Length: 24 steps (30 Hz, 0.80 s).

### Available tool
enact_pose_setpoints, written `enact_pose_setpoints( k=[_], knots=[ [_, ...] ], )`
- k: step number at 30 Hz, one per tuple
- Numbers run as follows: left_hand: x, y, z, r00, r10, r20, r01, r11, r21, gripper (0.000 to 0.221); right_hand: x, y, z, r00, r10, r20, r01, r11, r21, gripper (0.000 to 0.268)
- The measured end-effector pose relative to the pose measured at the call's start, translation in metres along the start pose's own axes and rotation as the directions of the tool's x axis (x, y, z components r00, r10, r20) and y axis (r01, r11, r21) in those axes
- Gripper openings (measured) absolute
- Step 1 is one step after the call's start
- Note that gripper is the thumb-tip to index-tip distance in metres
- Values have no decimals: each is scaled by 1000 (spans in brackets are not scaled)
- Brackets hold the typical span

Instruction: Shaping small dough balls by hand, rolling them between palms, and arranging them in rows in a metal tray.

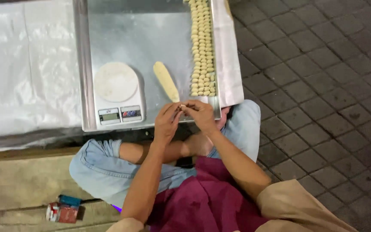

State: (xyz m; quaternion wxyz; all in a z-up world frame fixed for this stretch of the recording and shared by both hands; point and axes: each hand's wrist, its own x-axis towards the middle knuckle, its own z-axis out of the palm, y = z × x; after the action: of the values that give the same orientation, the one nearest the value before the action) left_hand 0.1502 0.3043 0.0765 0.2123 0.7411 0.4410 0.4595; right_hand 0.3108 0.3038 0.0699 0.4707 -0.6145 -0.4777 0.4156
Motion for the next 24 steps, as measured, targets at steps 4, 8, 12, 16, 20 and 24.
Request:
enact_pose_setpoints(
  k=[4,8,12,16,20,24],
  knots=[
    [3,1,-3,993,-109,-42,101,981,-169,34,5,-3,-1,993,87,74,-98,982,164,19],
    [-8,-19,7,993,-119,-5,116,981,-155,26,5,9,1,997,22,79,-32,992,125,15],
    [-12,-17,3,991,-129,-24,126,986,-109,20,2,19,-1,994,-18,106,12,998,63,13],
    [1,-12,-2,972,-197,-127,167,962,-214,19,3,16,-12,992,-18,126,1,990,140,15],
    [22,-6,-11,968,-146,-204,118,983,-141,14,10,5,-15,993,104,-56,-72,911,406,10],
    [32,2,-12,998,-14,-58,23,988,155,8,10,4,-11,991,111,-72,-72,909,410,12]
  ],
)
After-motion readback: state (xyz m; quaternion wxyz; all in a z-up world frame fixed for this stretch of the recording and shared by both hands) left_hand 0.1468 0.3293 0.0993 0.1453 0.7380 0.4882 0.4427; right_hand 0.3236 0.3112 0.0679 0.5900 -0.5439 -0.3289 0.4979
